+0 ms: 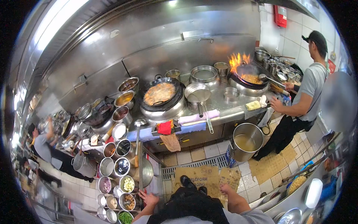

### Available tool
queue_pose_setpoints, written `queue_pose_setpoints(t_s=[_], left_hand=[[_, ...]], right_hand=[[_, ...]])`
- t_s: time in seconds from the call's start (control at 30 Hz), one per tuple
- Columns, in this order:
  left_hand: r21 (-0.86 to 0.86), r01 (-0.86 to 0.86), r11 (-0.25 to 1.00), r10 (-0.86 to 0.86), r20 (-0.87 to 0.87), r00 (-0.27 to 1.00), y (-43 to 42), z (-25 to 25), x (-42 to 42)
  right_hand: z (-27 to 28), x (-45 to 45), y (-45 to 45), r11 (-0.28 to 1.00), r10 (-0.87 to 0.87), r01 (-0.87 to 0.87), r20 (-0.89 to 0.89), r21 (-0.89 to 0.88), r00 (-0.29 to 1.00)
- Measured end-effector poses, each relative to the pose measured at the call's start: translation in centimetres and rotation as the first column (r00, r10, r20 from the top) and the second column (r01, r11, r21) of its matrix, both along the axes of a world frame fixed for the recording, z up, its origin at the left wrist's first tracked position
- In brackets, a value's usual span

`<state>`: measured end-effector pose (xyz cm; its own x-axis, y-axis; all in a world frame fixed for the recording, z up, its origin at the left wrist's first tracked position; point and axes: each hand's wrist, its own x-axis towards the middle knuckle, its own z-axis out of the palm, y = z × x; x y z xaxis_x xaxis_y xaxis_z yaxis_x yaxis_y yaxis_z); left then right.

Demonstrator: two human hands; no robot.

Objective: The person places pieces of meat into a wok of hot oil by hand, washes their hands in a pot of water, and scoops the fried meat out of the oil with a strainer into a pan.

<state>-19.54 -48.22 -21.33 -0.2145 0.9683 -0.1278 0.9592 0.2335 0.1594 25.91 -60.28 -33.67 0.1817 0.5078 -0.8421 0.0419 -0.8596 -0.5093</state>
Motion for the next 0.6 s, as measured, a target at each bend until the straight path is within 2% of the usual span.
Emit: queue_pose_setpoints(t_s=[0.07, 0.13, 0.23, 0.33, 0.43, 0.53, 0.6], left_hand=[[0.052, 0.016, 0.999, -0.016, 0.001, 1.000, -0.4, 2.3, 0.9], [-0.042, -0.051, 0.998, 0.052, 0.030, 0.998, -0.3, 3.2, 1.2], [-0.083, -0.055, 0.995, 0.057, 0.025, 0.998, -0.2, 4.3, 1.7], [-0.066, -0.059, 0.996, 0.058, -0.023, 0.998, 0.1, 1.3, 1.0], [-0.082, -0.062, 0.995, 0.060, -0.028, 0.998, 0.2, 1.1, 0.9], [-0.058, -0.055, 0.997, 0.053, -0.044, 0.998, 0.1, 1.2, 0.9], [-0.052, -0.047, 0.998, 0.046, -0.027, 0.999, 0.0, 1.7, 1.0]], right_hand=[[0.6, 0.0, -0.2, 1.000, -0.012, 0.013, 0.014, -0.012, 1.000], [0.8, 0.1, -0.5, 1.000, -0.005, 0.005, 0.030, -0.013, 1.000], [0.6, 0.4, -0.2, 0.999, 0.035, -0.034, 0.022, -0.040, 0.999], [0.5, 0.5, 0.0, 0.998, 0.055, -0.055, 0.048, -0.020, 0.997], [2.2, 0.1, 0.3, 1.000, 0.001, -0.001, 0.013, -0.006, 1.000], [1.5, 0.0, 0.2, 1.000, -0.006, 0.006, -0.012, -0.002, 1.000], [1.7, 0.0, 0.1, 1.000, 0.002, -0.002, 0.024, -0.003, 1.000]])
